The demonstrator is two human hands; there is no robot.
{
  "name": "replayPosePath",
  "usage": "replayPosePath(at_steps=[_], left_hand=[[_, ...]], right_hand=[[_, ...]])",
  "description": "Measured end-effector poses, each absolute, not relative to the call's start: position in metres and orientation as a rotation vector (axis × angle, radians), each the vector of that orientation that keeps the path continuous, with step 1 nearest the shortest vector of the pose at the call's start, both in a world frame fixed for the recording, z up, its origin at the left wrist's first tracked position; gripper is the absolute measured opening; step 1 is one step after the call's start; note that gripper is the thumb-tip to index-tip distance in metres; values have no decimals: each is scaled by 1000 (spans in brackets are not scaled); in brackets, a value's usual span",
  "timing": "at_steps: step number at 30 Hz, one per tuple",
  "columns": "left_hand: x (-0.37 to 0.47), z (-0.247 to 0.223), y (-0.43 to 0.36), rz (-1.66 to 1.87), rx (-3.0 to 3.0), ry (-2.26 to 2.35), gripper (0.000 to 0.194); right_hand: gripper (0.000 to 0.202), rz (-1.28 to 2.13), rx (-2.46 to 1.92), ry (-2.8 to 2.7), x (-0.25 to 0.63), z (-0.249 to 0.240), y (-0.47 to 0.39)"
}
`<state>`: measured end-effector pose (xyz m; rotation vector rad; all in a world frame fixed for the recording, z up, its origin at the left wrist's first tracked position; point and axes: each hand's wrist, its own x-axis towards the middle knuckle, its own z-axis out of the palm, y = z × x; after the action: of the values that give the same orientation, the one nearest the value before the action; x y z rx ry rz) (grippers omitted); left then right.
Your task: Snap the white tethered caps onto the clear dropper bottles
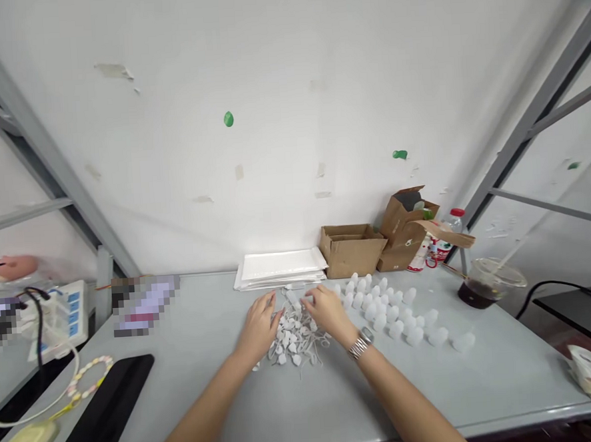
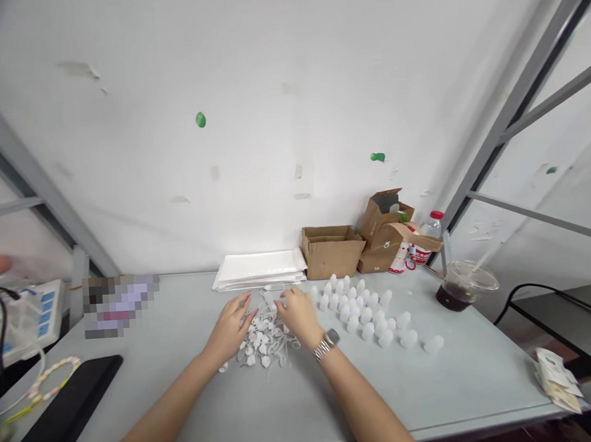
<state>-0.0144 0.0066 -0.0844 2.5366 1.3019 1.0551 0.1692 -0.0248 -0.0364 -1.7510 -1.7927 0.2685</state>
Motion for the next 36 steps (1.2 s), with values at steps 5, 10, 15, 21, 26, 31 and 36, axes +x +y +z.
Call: replayPosePath(at_steps=[5,10,15,21,26,31,36], left_hand=[[-14,-86,8,1066,2528,1335,33],[-17,-87,12,1083,2493,1360,34],[-18,-83,9,1115,2460,1321,37],[-15,-69,-8,1141,2492,1168,35],[-8,-63,-18,1106,2476,1044,20],[-3,-65,-19,1056,2393,1032,21],[-4,-68,-17,1007,2418,1053,16]], right_hand=[[11,432,-1757,-1766,141,-54,20],[10,637,-1611,-1615,155,-53,27],[22,875,-1358,-1479,180,-38,6],[33,1090,-1159,-1438,195,-33,-29],[33,1157,-1072,-1400,187,-38,-41],[33,1242,-1061,-1323,184,-41,-45],[36,1339,-1041,-1284,185,-44,-49]])
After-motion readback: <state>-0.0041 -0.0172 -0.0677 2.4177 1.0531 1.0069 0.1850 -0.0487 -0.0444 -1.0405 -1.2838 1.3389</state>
